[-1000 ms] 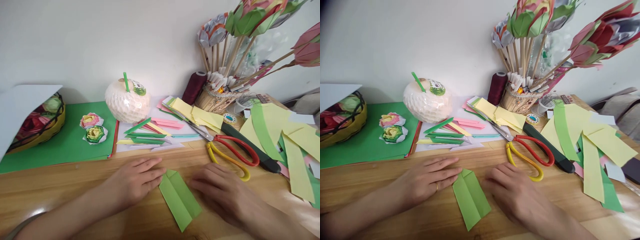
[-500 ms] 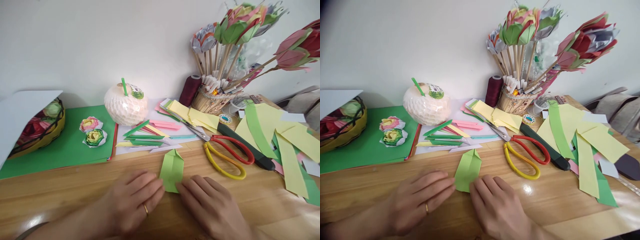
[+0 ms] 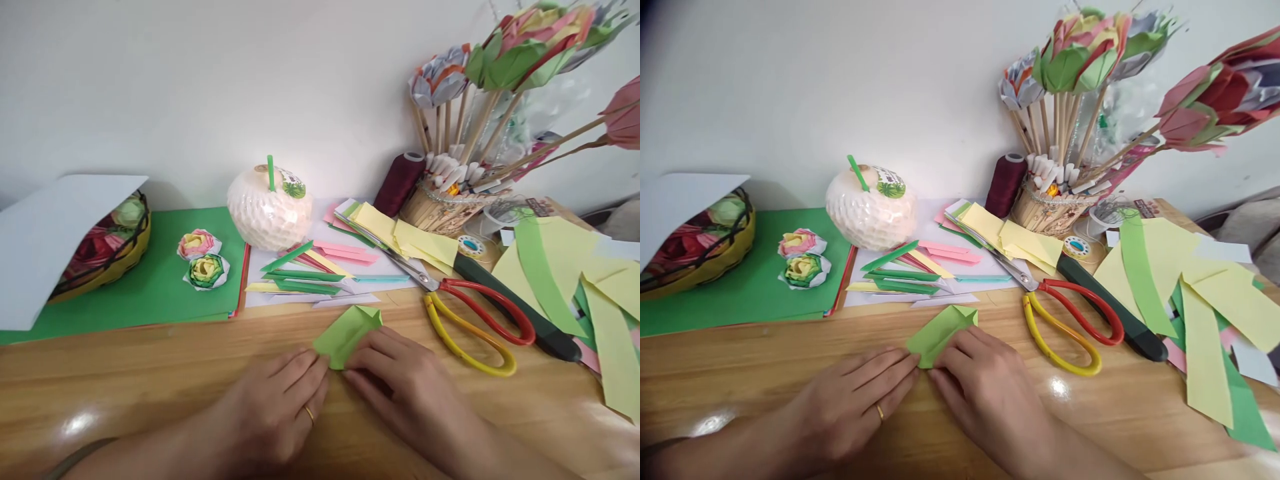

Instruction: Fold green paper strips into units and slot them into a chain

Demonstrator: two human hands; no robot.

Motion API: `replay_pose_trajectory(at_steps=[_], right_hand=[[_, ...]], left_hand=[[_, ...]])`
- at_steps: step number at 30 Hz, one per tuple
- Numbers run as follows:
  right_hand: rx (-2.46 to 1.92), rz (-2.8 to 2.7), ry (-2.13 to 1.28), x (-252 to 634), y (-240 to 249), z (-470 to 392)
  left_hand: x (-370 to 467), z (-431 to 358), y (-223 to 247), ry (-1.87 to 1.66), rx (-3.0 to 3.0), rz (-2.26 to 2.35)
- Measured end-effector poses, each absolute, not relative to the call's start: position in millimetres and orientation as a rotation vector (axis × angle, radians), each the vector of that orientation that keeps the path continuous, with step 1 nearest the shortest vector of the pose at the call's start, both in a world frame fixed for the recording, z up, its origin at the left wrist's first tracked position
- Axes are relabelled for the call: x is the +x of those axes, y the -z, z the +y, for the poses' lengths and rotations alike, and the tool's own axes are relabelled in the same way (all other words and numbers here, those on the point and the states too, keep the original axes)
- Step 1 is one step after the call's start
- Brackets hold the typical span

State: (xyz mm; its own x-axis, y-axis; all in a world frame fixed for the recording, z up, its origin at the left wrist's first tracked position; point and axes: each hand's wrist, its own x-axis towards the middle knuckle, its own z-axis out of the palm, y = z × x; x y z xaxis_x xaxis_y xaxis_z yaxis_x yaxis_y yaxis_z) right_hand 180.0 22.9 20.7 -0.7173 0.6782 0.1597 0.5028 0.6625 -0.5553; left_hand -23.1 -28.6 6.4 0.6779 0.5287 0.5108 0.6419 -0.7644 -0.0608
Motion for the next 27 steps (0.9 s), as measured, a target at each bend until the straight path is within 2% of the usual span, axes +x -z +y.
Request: replay_pose_trajectory(at_steps=[13,19,27], right_hand=[[-1.097,-2.444,-0.622,171,-16,21],[-1.028,-2.466,-0.44,172,-12,19],[-0.994,-2.51,-0.421,174,-12,21]], left_hand=[[-22,-24,-10,0.695,-2.753,-1.022],[-18,-23,-4,0.598,-2.759,-1.106],[-17,-23,-3,0.644,-2.724,-1.109]])
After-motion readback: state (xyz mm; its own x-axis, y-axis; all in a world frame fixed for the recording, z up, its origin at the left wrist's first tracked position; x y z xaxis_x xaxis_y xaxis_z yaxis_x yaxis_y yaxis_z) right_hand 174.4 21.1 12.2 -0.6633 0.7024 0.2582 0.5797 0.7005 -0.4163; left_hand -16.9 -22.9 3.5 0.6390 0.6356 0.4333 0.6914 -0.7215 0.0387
